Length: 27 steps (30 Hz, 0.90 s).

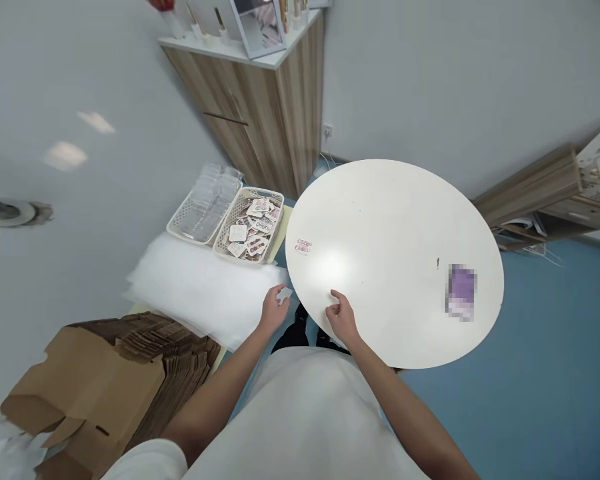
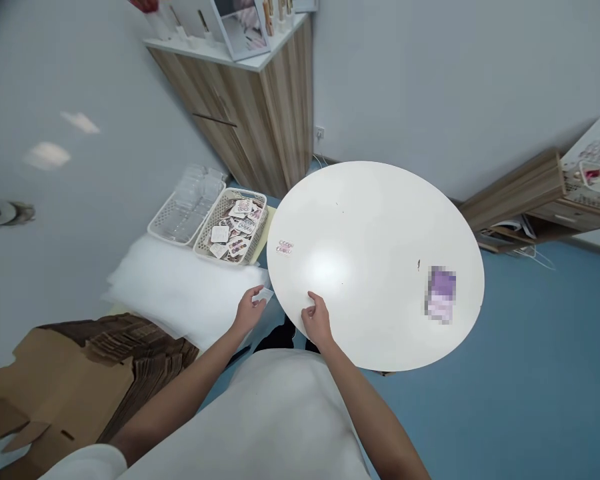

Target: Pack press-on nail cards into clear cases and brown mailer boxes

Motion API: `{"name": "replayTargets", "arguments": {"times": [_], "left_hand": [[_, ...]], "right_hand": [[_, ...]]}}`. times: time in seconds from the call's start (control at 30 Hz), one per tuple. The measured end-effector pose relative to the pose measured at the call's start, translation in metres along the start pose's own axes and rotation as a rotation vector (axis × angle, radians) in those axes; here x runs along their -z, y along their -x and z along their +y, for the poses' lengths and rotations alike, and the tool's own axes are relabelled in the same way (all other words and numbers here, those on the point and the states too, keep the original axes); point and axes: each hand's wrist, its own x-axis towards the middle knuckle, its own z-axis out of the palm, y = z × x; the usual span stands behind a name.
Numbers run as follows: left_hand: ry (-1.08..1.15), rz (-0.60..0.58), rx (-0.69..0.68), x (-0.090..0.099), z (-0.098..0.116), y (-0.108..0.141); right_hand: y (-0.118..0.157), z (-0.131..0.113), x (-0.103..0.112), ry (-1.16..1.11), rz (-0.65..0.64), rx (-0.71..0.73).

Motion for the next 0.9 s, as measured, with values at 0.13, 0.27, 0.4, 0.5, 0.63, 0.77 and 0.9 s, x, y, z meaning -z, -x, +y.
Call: {"name": "replayTargets", "arguments": {"times": [0.13,0.27,0.4,0.5,0.63,0.77,0.9], "left_hand": [[0.009,0.011,0.057,0.003,-0.010,0.029],[0.037,-0.033,0.020,0.009,-0.014,0.046],[0.033,-0.079,-0.025,0.023,-0.012,0.053],[0.017,-0.105,-0.031,0.040,-0.011,0.056],[0.042,-0.071,-0.070,0.070,-0.017,0.062],[0.106,-0.013,-0.095,0.103,-0.031,0.063],[0.154,0.024,-0.098,0.128,-0.043,0.061]], "right_hand": [[0.013,0.016,0.008,-0.009,-0.079,-0.047],[0.019,0.021,0.000,-0.056,-0.152,0.015],[0.019,0.012,-0.015,-0.059,-0.241,0.073],[0.015,0.000,-0.030,-0.031,-0.314,0.088],[0.007,-0.019,-0.059,-0.005,-0.346,0.130],[0.003,-0.042,-0.095,0.028,-0.403,0.177],[0.007,-0.060,-0.123,0.101,-0.480,0.196]]}}
